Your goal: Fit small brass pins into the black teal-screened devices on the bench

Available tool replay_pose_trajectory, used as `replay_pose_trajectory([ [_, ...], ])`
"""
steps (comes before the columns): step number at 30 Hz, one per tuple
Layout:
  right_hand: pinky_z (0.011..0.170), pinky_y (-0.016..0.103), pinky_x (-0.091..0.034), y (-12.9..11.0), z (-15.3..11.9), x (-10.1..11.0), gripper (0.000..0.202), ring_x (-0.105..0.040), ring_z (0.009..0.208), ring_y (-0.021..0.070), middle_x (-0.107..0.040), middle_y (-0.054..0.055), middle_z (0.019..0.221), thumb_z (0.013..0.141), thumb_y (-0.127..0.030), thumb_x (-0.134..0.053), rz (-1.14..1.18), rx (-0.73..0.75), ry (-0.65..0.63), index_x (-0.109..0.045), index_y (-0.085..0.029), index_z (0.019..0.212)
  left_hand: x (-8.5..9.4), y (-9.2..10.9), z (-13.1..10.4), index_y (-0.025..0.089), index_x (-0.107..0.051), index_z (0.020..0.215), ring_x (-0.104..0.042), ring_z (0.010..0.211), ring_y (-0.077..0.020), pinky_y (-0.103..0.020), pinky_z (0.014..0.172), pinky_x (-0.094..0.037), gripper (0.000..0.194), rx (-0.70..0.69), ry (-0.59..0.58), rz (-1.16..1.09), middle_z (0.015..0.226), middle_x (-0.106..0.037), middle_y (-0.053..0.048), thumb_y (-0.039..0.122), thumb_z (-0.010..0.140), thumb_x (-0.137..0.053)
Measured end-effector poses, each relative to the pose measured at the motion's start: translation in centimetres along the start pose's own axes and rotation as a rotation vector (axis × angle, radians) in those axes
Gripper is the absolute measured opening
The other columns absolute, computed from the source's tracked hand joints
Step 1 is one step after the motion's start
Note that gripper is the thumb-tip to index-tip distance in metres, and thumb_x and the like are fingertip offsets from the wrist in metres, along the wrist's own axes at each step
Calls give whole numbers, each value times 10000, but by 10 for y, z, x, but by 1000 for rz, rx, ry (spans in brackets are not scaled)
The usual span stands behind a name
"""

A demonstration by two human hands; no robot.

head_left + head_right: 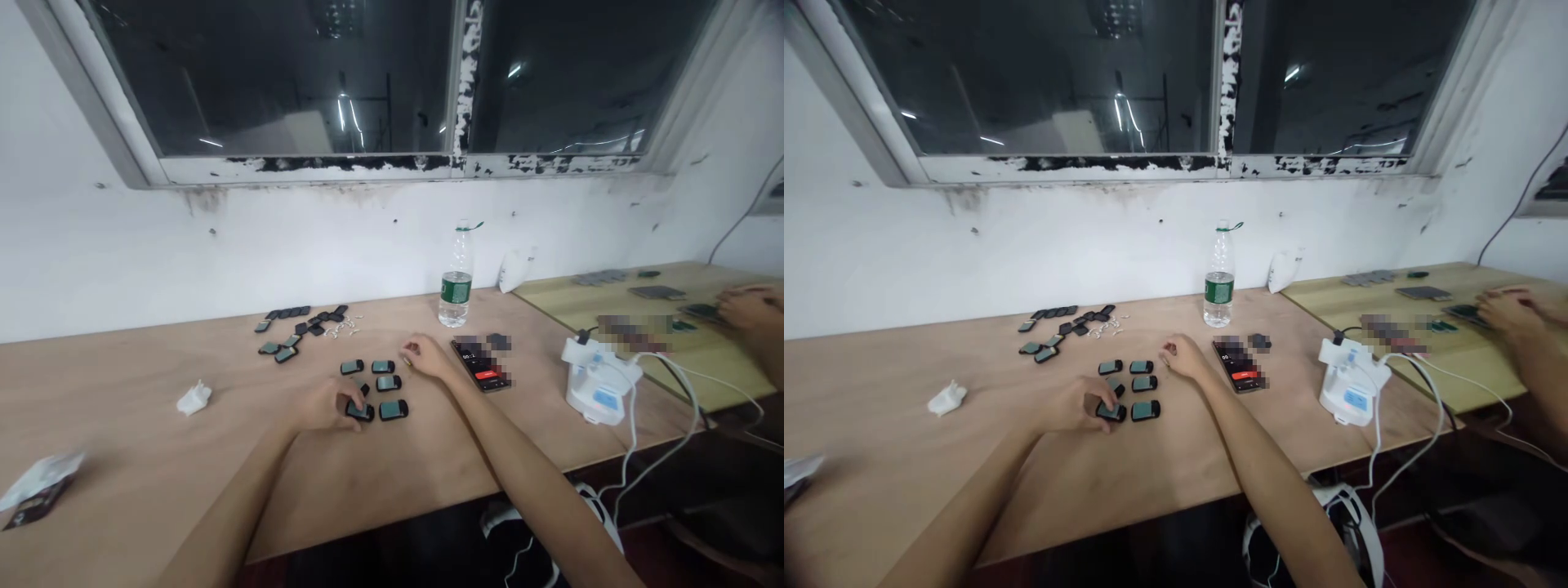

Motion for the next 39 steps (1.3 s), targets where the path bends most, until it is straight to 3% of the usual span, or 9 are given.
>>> replay_pose_trajectory([
  [4,757,287,-484,1,2,6,124,-647,788,190,-727,56,840,848,-152,-600,35,9,81,-716,-182,816,-1,-1,-2,247,-790,995,-719,952,-265,-359,848,-582,479,129,-29,-59,1039,-784,-58,512,614,-908],
  [7,762,288,-478,3,3,9,122,-638,790,190,-711,50,829,853,-166,-587,47,-5,107,-695,-184,799,-2,-2,-2,233,-784,1019,-728,941,-257,-357,843,-591,433,176,17,-77,1025,-787,-58,521,703,-851],
  [12,728,278,-450,3,2,13,173,-605,746,179,-698,37,811,900,-225,-545,76,-30,146,-671,-188,786,5,-7,1,236,-780,967,-709,967,-237,-357,875,-579,259,52,187,81,1024,-770,-61,449,932,-636],
  [19,711,269,-428,0,1,16,208,-595,734,178,-691,32,802,929,-254,-531,91,-57,136,-664,-193,780,-1,-34,-1,262,-783,981,-683,1114,-265,-400,963,-574,184,2,238,125,1236,-710,-78,363,902,-651],
  [23,708,271,-429,3,2,12,196,-598,735,179,-700,40,825,924,-248,-536,103,-39,128,-672,-193,794,-1,-40,-1,265,-778,1023,-682,1096,-267,-410,966,-563,207,20,240,111,1155,-734,-74,377,898,-656],
  [29,693,275,-431,4,2,12,201,-588,712,176,-700,40,808,914,-257,-532,98,-32,135,-679,-187,797,7,-29,1,250,-773,981,-684,1030,-276,-392,921,-552,258,91,217,169,1079,-738,-70,469,865,-704],
  [39,695,265,-440,-2,0,16,206,-598,720,172,-697,31,791,927,-266,-538,92,-29,155,-670,-190,788,18,-32,-2,210,-762,894,-661,844,-240,-325,744,-515,417,228,475,114,914,-744,-54,570,949,-560],
])
Point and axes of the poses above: each hand's wrist, its own z-axis towards the middle knuckle, its own x-axis out of the back of the hand, y = z × x, the point moved 4 cm from there along z, towards the middle knuckle
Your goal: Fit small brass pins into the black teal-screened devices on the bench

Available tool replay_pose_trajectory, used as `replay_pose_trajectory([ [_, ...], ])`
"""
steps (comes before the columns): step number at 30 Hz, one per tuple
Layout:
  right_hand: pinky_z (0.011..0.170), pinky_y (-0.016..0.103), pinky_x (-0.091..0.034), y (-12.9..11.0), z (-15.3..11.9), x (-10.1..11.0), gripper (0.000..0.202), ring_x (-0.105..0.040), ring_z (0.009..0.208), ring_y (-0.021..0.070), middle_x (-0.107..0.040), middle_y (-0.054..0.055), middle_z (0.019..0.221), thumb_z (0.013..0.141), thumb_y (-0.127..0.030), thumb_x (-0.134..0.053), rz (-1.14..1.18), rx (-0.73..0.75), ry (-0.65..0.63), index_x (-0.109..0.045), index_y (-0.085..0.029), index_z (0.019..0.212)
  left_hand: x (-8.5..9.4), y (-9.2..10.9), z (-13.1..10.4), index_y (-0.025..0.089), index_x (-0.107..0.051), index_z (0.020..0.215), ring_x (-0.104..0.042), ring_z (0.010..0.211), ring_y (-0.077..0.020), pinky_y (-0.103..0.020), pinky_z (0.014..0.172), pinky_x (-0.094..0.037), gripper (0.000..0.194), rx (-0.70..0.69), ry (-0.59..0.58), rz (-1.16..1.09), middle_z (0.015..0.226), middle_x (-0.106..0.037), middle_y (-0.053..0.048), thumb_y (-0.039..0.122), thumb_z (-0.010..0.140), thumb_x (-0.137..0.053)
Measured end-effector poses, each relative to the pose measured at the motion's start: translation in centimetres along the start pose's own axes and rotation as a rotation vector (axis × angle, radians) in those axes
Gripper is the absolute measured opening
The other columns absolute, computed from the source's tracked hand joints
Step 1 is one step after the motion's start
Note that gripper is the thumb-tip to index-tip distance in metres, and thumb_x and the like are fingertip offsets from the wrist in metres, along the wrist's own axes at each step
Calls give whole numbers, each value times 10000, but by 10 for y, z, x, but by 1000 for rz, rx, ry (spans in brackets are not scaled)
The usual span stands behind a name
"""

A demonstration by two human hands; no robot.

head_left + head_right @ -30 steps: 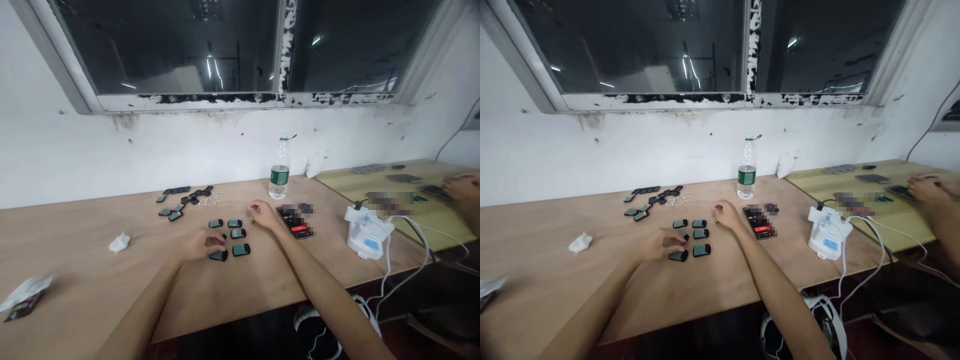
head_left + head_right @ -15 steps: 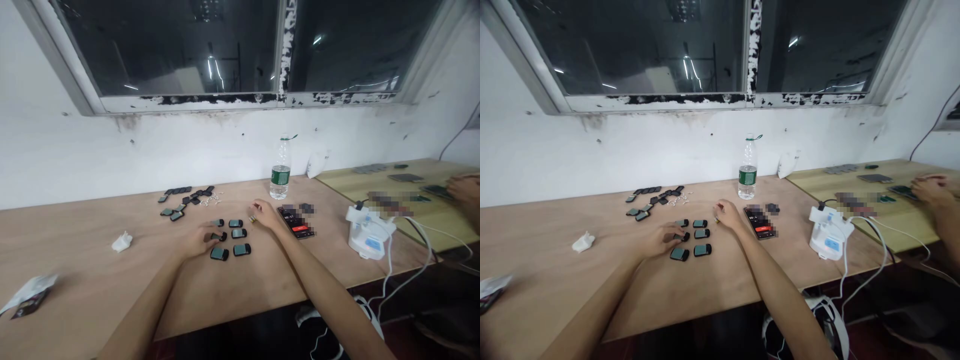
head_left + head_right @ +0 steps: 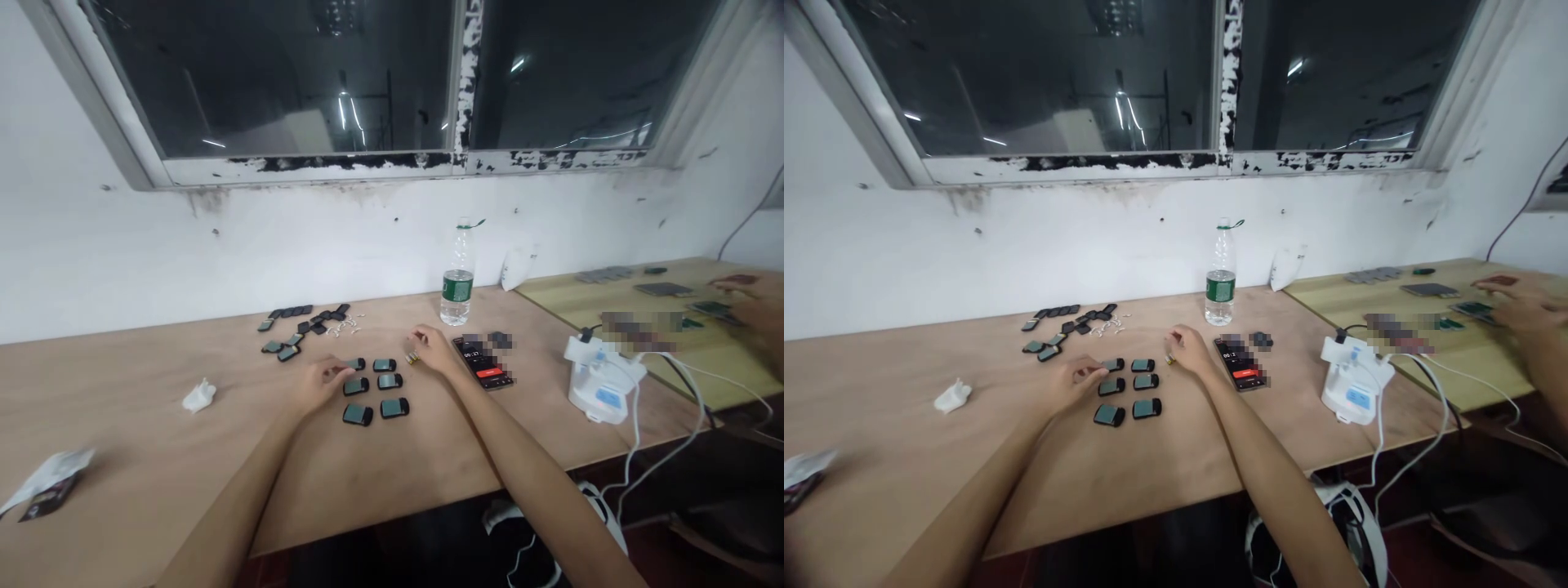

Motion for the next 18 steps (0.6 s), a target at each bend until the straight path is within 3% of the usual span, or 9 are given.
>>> replay_pose_trajectory([
  [7,712,281,-457,3,1,-1,219,-606,731,179,-709,42,804,926,-273,-524,3,-4,-4,-682,-189,800,1,4,-1,203,-711,793,-633,746,-218,-326,681,-502,467,14,52,15,808,-726,-50,592,959,-515],
  [11,769,298,-492,7,2,-2,184,-624,776,181,-719,48,848,907,-203,-532,3,-29,-42,-699,-184,835,-1,1,0,206,-727,839,-637,767,-218,-331,712,-524,440,15,73,-2,849,-728,-52,570,964,-515],
  [14,887,333,-507,9,0,-3,238,-648,924,205,-730,71,974,814,-63,-551,-13,-5,-129,-726,-179,927,-4,-5,8,205,-742,947,-669,878,-235,-348,786,-551,410,15,55,-53,1003,-736,-74,559,955,-536],
  [18,1060,403,-447,7,-6,-5,422,-598,1138,253,-705,80,1107,714,5,-592,-144,109,-311,-752,-205,1042,-12,-9,25,210,-749,1032,-649,1106,-270,-415,1005,-513,393,-105,-54,-84,1155,-703,-96,553,935,-583],
])
Point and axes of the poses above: each hand's wrist, its own z-axis towards the middle knuckle, its own x-axis out of the back of the hand, y = z × x, the point moved 4 cm from there along z, towards the middle knuckle
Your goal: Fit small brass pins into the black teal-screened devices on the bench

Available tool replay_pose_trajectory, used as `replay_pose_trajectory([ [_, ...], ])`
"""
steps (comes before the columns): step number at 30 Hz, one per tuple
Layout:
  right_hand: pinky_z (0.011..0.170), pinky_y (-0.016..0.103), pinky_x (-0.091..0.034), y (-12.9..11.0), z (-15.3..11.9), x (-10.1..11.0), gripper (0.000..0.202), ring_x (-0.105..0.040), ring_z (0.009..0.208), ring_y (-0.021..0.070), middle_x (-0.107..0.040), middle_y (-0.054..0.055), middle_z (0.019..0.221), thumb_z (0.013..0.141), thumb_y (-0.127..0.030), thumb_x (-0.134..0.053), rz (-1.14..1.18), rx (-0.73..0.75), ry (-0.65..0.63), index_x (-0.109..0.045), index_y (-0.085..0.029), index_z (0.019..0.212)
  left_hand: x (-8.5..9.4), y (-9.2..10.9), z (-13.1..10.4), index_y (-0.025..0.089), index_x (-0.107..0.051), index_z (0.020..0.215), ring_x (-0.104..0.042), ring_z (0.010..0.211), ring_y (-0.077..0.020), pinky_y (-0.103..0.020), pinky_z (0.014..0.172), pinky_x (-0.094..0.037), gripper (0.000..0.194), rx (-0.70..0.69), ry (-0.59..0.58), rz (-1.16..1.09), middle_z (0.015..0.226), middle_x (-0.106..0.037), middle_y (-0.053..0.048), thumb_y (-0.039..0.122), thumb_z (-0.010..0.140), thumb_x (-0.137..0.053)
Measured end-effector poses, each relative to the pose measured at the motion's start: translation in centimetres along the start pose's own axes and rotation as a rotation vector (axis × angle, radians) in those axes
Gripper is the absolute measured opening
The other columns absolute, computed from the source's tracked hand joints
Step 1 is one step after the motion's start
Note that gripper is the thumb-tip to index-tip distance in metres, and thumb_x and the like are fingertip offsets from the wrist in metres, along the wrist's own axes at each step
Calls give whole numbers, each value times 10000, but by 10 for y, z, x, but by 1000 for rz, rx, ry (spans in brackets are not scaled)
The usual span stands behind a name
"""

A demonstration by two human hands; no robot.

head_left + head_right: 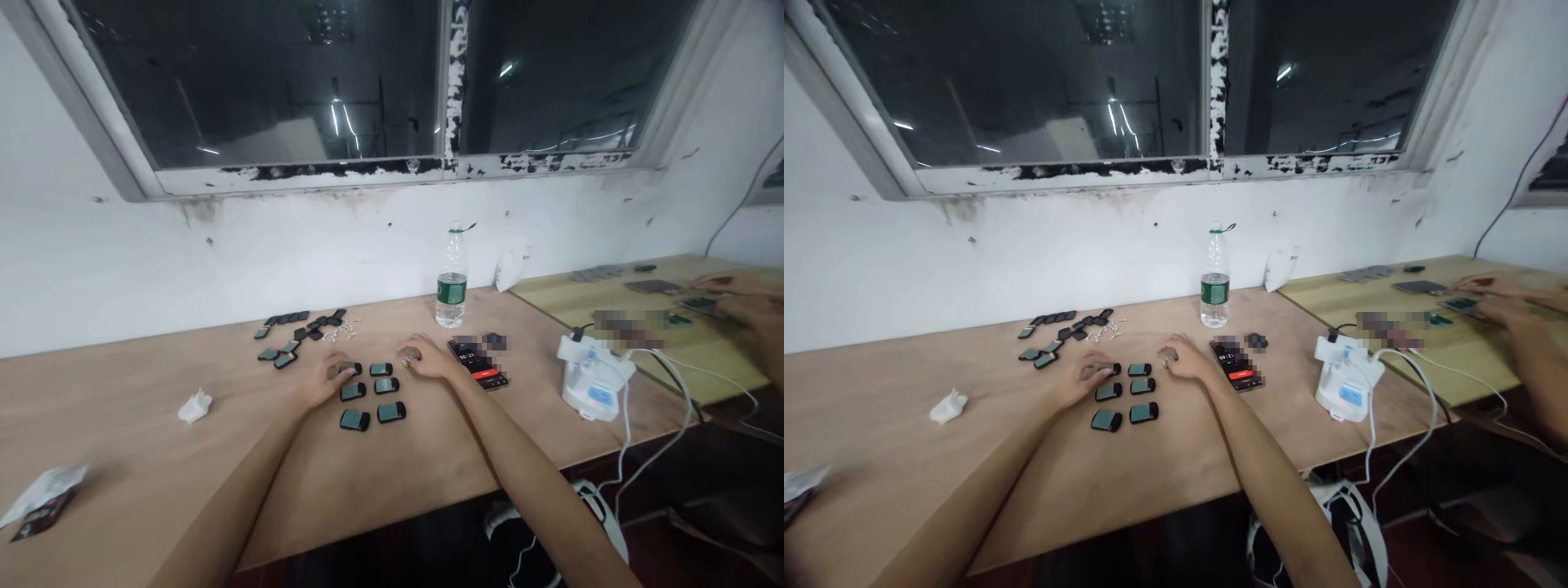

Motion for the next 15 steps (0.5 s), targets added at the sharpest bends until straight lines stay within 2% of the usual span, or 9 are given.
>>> replay_pose_trajectory([
  [3,1094,424,-424,1,-3,-1,441,-571,1194,269,-686,79,1166,730,-27,-615,-69,11,-63,-755,-232,1094,-4,-8,7,207,-732,1114,-661,1088,-281,-438,987,-533,445,-3,-51,-7,1189,-703,-103,583,922,-588],
  [6,1109,446,-408,2,-4,-1,434,-544,1237,285,-669,87,1233,752,-64,-627,-102,-15,-96,-748,-235,1132,-4,-18,6,200,-696,1181,-685,1048,-286,-429,920,-569,509,46,-40,-23,1216,-707,-113,617,924,-557],
  [11,1113,469,-392,5,-5,-1,427,-514,1256,304,-646,100,1266,781,-109,-651,-137,-41,-165,-730,-231,1183,1,-28,-2,203,-688,1147,-689,1053,-290,-439,949,-556,512,64,-35,-21,1137,-736,-103,636,931,-518],
  [15,1101,466,-398,8,-6,-3,315,-508,1257,301,-639,109,1255,841,-178,-665,-121,-44,-166,-739,-220,1144,3,-34,-4,205,-680,1127,-693,927,-264,-396,835,-573,468,117,-57,34,1066,-747,-84,601,889,-605],
])
Point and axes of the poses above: each hand's wrist, its own z-axis towards the middle knuckle, its own x-axis out of the back of the hand, y = z × x, the point moved 4 cm from there along z, towards the middle knuckle
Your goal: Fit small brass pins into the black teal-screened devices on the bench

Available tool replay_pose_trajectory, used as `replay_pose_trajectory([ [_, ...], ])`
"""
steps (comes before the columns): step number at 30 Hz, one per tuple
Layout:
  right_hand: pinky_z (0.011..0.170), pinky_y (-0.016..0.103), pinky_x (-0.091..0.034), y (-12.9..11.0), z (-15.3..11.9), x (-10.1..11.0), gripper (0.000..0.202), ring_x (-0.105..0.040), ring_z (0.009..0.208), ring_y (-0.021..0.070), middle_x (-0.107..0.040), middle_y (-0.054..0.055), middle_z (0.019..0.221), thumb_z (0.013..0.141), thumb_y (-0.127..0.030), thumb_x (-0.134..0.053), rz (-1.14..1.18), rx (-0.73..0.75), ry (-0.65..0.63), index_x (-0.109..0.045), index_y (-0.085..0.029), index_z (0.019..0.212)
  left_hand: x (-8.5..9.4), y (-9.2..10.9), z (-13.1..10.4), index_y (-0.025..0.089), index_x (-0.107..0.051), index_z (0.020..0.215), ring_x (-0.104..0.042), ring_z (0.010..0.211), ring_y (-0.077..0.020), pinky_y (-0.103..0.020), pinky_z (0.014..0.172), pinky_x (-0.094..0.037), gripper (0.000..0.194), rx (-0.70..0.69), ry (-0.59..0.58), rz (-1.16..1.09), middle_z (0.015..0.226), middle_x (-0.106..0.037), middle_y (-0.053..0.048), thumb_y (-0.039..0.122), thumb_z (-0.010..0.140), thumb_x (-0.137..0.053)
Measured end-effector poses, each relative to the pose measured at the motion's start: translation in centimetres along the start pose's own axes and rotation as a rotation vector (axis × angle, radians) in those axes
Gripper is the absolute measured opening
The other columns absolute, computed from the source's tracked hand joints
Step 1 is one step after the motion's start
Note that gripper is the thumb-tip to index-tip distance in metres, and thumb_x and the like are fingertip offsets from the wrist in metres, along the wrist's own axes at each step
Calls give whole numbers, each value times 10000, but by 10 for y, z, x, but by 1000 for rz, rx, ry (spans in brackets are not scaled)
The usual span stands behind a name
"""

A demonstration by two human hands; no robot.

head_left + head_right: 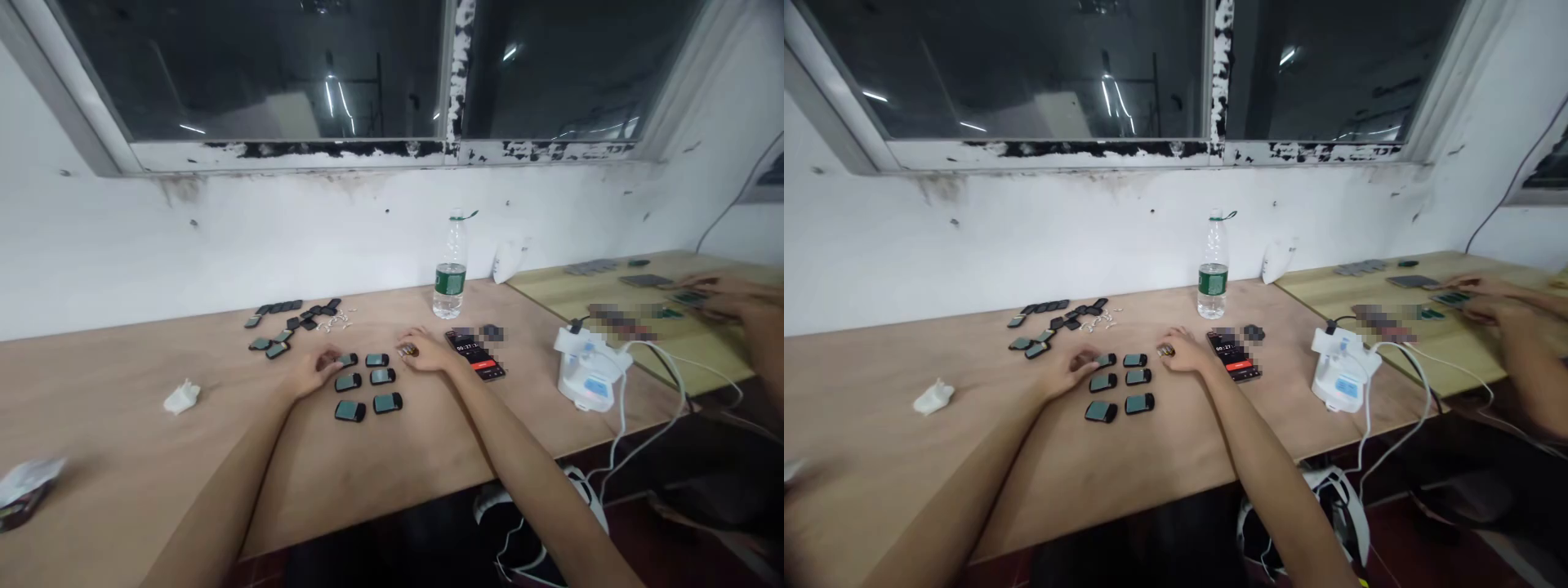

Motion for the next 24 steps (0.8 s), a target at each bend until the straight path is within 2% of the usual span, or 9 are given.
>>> replay_pose_trajectory([
  [3,1078,460,-409,2,0,-1,213,-527,1210,295,-657,111,1181,863,-231,-691,-7,9,21,-755,-213,1066,0,-2,0,221,-704,1062,-674,833,-239,-367,760,-558,396,-11,-31,67,1020,-747,-64,562,867,-655],
  [5,1069,453,-411,3,0,-1,174,-536,1185,290,-665,104,1138,862,-252,-711,-13,21,34,-758,-215,1025,0,-1,1,224,-720,1027,-671,841,-238,-365,768,-553,365,-37,-29,80,1048,-746,-64,541,848,-687],
  [10,1030,438,-438,-6,1,4,177,-555,1156,293,-673,99,1089,842,-286,-750,-1,53,66,-751,-204,999,-3,3,2,214,-736,1065,-676,950,-257,-381,860,-550,379,-98,7,68,1101,-747,-85,527,854,-702],
  [13,986,407,-466,-13,2,9,201,-606,1093,276,-706,89,1053,809,-272,-778,83,59,135,-743,-193,990,-6,2,3,203,-749,1025,-685,867,-241,-365,786,-565,372,-92,23,83,1043,-751,-83,529,856,-699],
  [18,755,301,-520,-18,3,4,122,-683,815,194,-756,52,904,844,-228,-693,365,-3,116,-736,-185,950,-2,4,3,196,-755,918,-706,799,-221,-325,697,-585,261,-148,139,71,972,-748,-65,440,824,-747],
  [22,768,310,-527,-28,5,2,167,-678,815,190,-752,59,894,848,-327,-711,500,0,235,-727,-181,927,3,16,-2,203,-750,934,-702,917,-227,-346,809,-601,175,-269,273,51,1030,-718,-74,361,866,-720],
  [24,758,305,-522,-36,6,1,192,-664,808,182,-739,54,884,849,-364,-715,566,-2,302,-709,-182,911,-1,22,-3,208,-747,942,-693,979,-230,-368,874,-593,146,-333,281,26,1065,-693,-80,337,887,-706],
])
Point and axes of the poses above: each hand's wrist, its own z-axis towards the middle knuckle, its own x-axis out of the back of the hand, y = z × x, the point moved 4 cm from there along z, towards the middle knuckle
